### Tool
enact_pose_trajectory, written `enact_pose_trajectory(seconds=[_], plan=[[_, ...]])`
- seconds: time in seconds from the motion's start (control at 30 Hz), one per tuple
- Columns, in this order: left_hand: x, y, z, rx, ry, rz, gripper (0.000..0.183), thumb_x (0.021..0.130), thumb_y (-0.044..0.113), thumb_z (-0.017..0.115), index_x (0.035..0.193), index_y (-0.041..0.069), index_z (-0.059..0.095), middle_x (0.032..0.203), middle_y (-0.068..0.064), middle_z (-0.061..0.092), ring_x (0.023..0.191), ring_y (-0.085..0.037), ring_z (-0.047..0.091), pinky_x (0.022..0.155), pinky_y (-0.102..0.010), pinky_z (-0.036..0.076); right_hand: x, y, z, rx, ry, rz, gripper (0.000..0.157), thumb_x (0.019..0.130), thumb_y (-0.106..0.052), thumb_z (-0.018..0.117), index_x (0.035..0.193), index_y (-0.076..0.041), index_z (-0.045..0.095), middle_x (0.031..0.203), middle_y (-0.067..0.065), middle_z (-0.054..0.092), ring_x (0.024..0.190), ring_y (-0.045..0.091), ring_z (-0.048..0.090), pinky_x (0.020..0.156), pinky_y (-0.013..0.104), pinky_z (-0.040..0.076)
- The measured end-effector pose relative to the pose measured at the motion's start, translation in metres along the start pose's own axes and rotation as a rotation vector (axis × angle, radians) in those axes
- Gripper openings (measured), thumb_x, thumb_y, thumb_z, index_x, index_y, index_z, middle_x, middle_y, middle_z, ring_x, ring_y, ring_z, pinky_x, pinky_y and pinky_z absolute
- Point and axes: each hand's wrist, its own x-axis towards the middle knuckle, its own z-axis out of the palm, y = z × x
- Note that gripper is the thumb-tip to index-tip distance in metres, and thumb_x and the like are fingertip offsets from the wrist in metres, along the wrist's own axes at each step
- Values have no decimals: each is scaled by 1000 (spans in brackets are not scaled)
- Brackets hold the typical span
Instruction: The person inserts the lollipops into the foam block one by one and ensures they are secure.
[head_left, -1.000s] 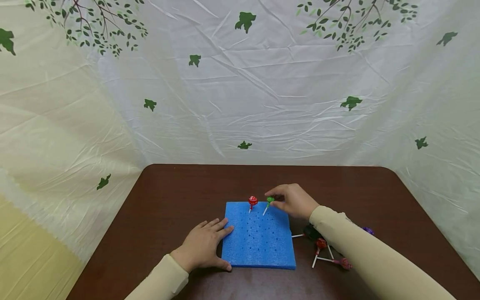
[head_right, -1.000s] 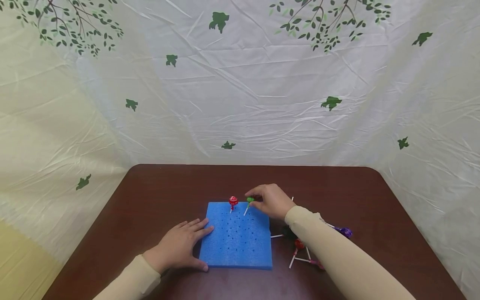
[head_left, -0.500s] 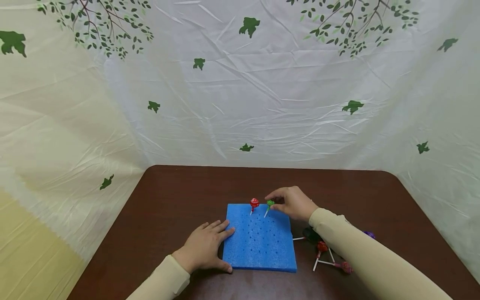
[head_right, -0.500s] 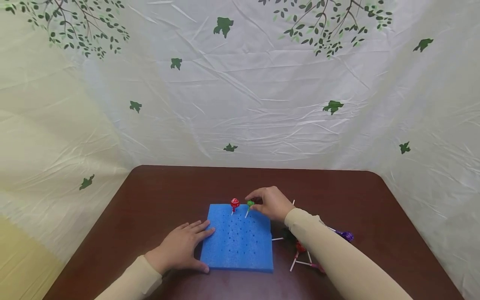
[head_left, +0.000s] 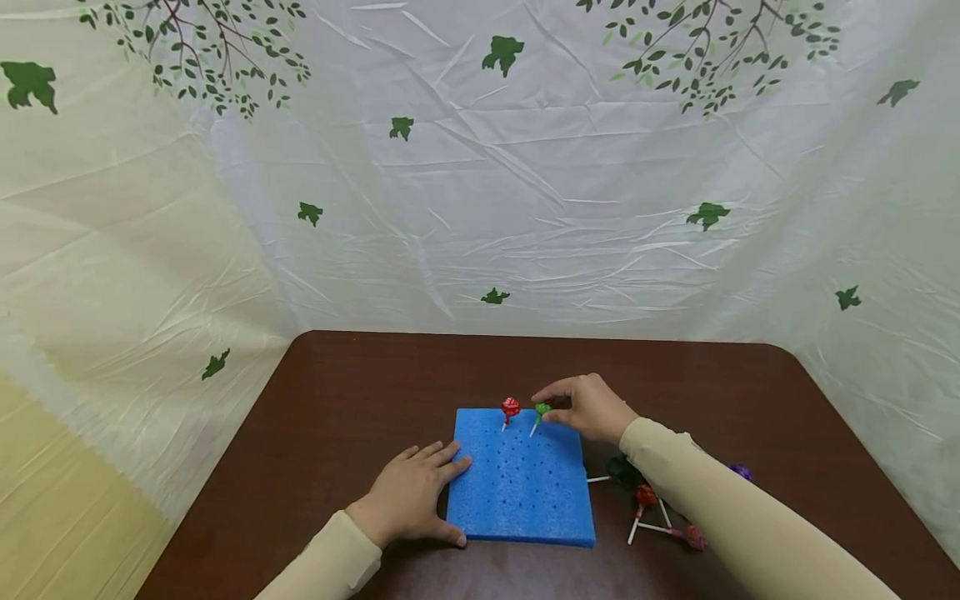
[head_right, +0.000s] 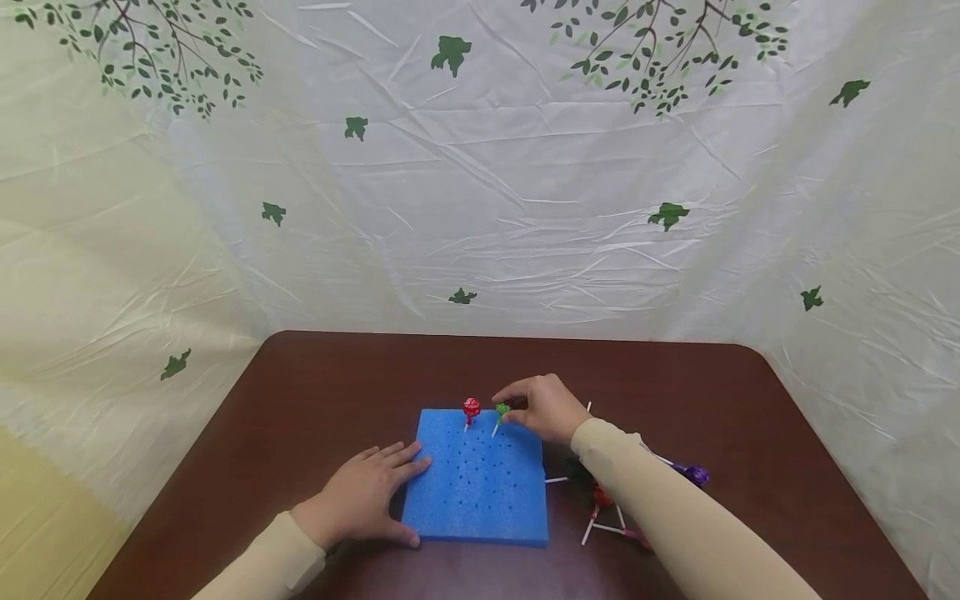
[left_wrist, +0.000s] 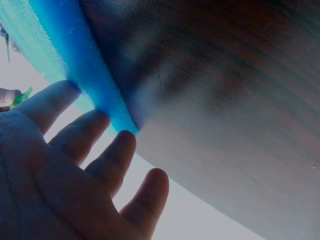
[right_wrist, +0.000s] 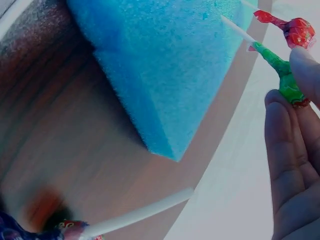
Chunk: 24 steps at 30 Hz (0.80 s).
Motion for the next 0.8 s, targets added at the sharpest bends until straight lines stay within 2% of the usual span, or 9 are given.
enact_pose_trajectory(seconds=[0.23,0.8], plan=[[1,-1,1,7,3,3,102,69,78,71,151,21,47,156,-6,39,141,-29,38,110,-52,34,1,-2,0,-42,9,-39,28,84,-13,82,112,-12,78,109,2,73,100,22,69,81,38,58],[0,0,1,-11,10,7,102,69,77,72,151,20,48,156,-7,39,141,-29,38,110,-53,34,4,-3,4,-53,9,-29,28,83,-12,82,111,-12,78,107,2,74,99,22,69,82,38,58]])
